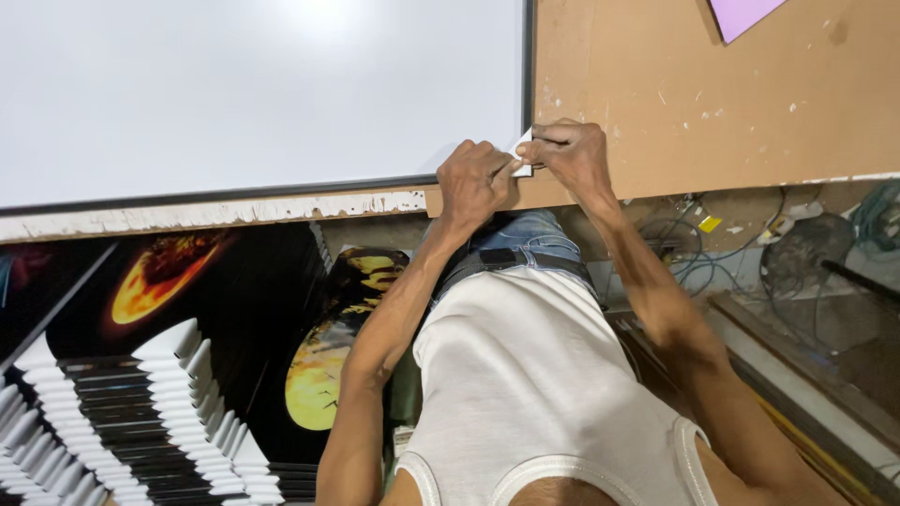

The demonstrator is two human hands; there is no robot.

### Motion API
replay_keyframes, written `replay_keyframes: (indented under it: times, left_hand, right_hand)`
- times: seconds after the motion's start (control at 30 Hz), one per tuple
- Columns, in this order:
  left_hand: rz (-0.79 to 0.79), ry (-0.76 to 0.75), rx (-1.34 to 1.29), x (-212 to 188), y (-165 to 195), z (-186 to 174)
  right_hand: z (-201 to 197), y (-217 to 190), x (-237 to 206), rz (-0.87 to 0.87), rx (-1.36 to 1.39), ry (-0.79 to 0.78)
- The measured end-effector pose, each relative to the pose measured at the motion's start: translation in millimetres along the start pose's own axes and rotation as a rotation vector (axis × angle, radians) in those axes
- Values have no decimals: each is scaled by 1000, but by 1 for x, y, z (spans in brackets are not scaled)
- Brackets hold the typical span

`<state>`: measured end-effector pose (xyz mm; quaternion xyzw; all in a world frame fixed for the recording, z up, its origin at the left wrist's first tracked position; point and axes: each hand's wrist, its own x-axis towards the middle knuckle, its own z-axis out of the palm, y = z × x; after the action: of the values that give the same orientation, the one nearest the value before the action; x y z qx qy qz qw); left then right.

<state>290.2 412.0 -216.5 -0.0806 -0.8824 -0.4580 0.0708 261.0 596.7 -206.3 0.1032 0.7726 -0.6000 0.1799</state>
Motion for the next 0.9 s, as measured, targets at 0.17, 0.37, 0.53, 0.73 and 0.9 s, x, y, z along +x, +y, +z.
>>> replay_keyframes:
  times: [0.17, 0.37, 0.53, 0.73, 0.9]
  left_hand:
    - [-41, -39, -23, -1, -7, 7]
    - [-45, -171, -49, 2, -8, -9]
    - [499, -465, -32, 27, -25, -38]
    - [834, -769, -46, 73, -55, -18]
    - [786, -753, -223, 68, -69, -11]
  right_hand:
    - [9, 16, -26, -2, 119, -14]
    - [21, 21, -37, -4, 73, 150]
    - [21, 27, -37, -7, 40, 237]
    - [14, 24, -35, 28, -9, 175]
    - [-60, -41, 9, -273, -723, 72]
